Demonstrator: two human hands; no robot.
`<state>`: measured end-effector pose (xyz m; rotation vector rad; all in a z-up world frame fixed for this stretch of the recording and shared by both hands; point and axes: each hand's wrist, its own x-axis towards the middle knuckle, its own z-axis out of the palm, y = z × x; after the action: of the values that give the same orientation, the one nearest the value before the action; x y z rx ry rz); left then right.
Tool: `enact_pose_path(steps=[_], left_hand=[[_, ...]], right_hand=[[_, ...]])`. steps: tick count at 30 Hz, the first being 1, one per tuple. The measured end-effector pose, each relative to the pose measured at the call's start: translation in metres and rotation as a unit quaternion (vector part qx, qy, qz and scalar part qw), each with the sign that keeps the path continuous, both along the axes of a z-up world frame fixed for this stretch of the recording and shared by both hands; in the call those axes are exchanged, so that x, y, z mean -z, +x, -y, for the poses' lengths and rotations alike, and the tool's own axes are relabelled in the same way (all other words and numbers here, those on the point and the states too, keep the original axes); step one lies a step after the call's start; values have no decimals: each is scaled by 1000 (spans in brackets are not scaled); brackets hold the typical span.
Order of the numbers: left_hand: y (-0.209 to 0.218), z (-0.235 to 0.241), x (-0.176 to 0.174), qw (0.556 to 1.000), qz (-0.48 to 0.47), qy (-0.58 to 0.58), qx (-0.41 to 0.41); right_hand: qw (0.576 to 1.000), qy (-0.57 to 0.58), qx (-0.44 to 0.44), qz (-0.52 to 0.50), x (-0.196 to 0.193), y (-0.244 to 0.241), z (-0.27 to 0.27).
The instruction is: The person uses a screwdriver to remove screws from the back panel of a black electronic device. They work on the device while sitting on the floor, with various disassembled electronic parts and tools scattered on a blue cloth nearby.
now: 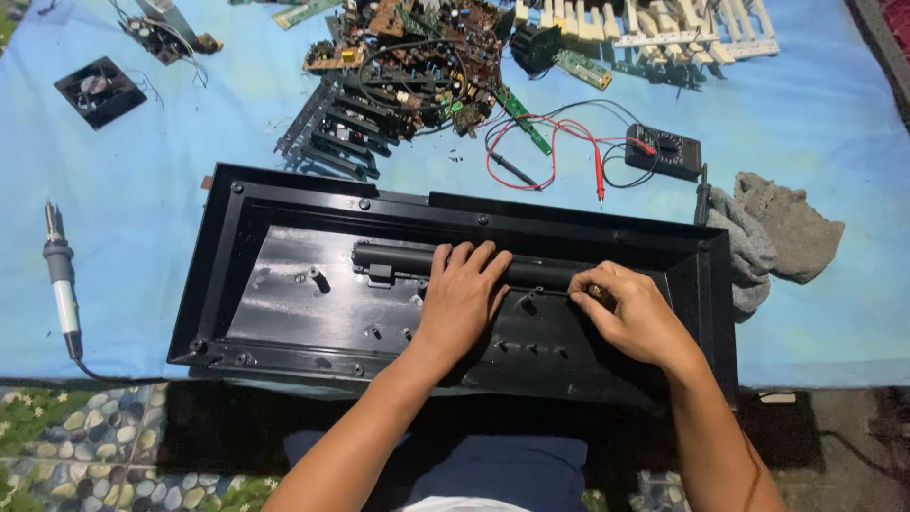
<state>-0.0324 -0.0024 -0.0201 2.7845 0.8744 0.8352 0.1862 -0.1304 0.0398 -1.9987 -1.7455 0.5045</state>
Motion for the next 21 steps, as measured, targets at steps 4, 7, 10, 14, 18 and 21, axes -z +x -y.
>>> enact_pose_path(steps=[4,7,10,14,18,21], left_hand=[[1,0,4,1000,9,0,2],[1,0,3,1000,9,4,-1],[1,0,4,1000,14,3,-2],[2,0,4,1000,17,16,-7],[2,1,4,1000,24,18,-10],[1,2,1,1000,24,17,-10]], right_hand=[[999,30,10,0,-3,-2,-1],[998,55,21,-4,-5,2,-1],[997,73,33,-20,-5,7,2],[995,80,37,-36,-4,7,3],[998,63,2,-23,-9,-8,-1],[998,53,-29,-33,-5,-19,-7]])
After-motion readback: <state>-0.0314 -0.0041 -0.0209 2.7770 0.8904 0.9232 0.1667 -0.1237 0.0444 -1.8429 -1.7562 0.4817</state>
